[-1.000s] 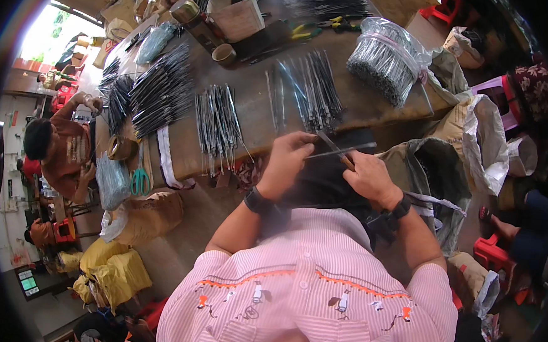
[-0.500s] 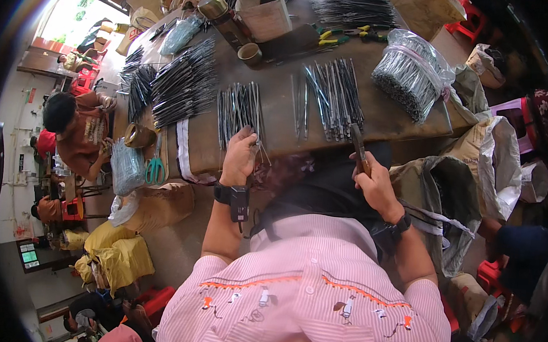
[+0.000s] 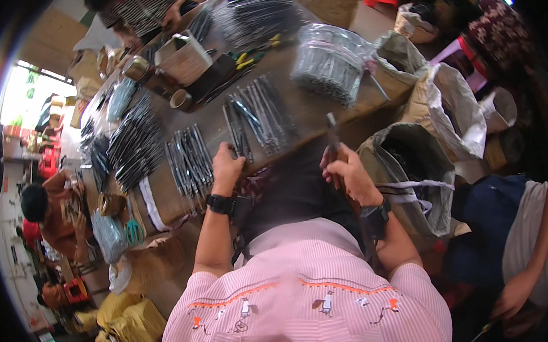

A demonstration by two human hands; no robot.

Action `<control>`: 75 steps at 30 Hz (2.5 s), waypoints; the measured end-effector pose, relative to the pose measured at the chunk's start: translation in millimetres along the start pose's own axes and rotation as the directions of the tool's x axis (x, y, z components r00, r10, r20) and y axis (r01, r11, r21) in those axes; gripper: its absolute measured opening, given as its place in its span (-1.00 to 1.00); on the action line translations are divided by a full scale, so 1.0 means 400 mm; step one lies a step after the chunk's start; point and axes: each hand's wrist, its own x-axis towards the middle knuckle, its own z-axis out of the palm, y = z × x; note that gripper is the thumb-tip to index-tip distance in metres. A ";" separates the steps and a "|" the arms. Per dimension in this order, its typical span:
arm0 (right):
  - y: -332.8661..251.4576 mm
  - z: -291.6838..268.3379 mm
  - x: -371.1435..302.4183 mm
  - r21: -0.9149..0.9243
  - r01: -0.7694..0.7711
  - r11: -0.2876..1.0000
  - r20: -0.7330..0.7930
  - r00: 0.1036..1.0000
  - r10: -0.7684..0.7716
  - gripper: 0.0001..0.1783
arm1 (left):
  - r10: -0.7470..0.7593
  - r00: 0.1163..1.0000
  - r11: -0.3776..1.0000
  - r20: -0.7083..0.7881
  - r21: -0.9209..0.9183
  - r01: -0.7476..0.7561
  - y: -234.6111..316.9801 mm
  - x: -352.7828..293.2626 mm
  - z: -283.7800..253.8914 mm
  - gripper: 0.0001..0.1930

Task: The person repeatedly picks up thin metal rods from a table, uses pliers to cut each rod, and places the cut pieces back on the table. The action is performed one at a time in a repetitive cycle.

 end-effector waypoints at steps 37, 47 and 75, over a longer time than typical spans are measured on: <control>-0.025 -0.274 0.216 0.792 0.024 0.610 -0.128 0.984 0.127 -0.89 | 0.045 0.837 -0.036 0.545 -0.837 0.547 0.023 -0.170 -0.137 -0.72; -0.025 -0.327 0.309 0.859 0.094 0.503 -0.171 0.979 0.110 -0.82 | 0.077 0.809 0.109 0.583 -0.811 0.574 0.043 -0.198 -0.117 -0.78; -0.059 0.191 0.076 0.010 0.154 0.988 -0.046 0.987 -0.153 -0.87 | 0.280 0.883 0.245 0.377 -0.917 0.314 0.128 -0.199 -0.066 -0.86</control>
